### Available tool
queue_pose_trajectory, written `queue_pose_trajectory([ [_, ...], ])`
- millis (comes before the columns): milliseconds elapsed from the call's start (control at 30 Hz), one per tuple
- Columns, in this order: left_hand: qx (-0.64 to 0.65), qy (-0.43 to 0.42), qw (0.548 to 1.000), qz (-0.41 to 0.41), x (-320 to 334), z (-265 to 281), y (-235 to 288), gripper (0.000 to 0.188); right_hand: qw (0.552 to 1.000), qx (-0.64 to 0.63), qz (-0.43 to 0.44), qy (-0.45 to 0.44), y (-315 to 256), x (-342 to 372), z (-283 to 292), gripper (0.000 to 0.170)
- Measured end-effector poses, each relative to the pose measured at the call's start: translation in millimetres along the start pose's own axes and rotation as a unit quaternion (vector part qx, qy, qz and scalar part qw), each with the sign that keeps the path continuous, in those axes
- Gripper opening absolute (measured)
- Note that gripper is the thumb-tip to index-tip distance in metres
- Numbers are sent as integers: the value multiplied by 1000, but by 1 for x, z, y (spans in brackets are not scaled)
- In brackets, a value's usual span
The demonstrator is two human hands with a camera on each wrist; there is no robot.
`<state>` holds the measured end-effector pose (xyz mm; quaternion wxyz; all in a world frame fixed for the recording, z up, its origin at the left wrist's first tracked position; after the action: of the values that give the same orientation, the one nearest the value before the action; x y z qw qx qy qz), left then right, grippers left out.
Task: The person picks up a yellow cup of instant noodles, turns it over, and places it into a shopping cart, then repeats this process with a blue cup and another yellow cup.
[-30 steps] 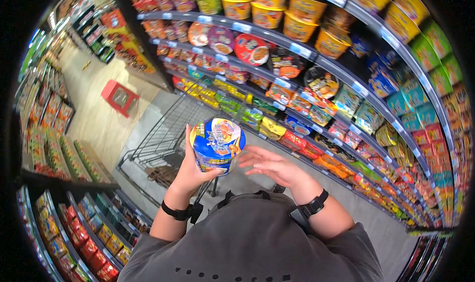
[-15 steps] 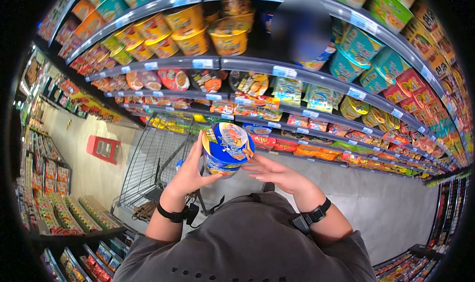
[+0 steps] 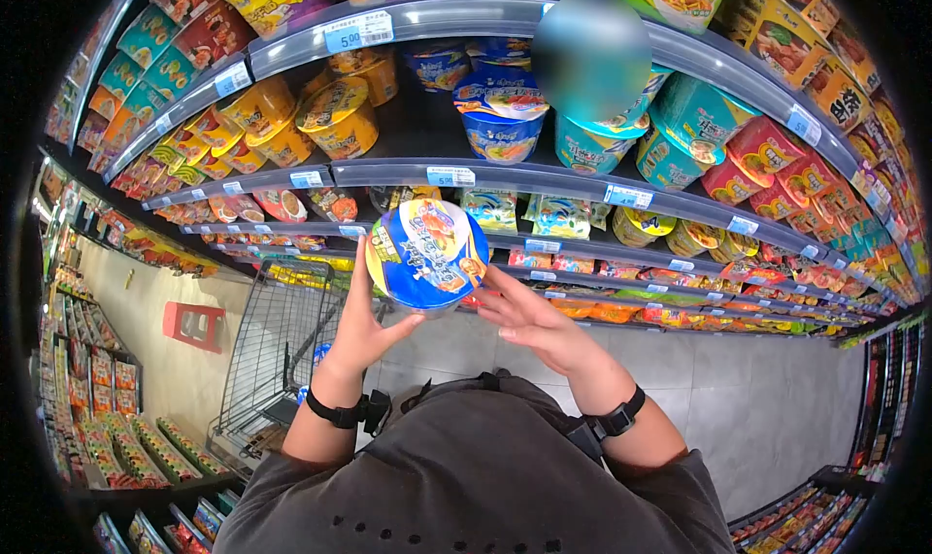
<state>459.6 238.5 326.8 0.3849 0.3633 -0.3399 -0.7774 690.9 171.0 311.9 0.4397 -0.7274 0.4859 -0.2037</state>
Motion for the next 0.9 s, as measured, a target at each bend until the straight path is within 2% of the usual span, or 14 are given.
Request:
queue_pose_trajectory([
  [67,43,45,998,7,-8,0,4,126,1000,-7,25,-11,-5,-4,5,93],
  [167,64,64,996,11,-19,4,5,125,999,-3,41,-24,-13,-15,8,92],
  [200,55,80,995,-16,-25,7,12,119,998,1,57,-28,-15,-20,8,92],
  [333,57,98,994,-3,-41,16,2,107,997,4,74,-36,-27,-42,5,93],
  [467,133,89,987,5,-71,21,-10,106,995,44,85,-28,-38,-69,9,93],
  [567,186,92,978,-23,-101,26,-18,106,990,89,107,-7,-50,-92,10,96],
  [900,147,72,985,-50,-180,40,-52,94,983,146,109,22,-65,-160,31,103],
])
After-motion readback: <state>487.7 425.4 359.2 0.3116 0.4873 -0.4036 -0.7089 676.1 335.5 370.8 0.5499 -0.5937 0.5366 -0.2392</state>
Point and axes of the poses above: each hand's wrist, its own x-axis away from the middle knuckle, its own z-axis out of the back of the hand, y = z × x, the point moved 6 cm from there along -x, towards the middle knuckle, and after that the axes turned 2 degrees about z, right-handed, at the moved point
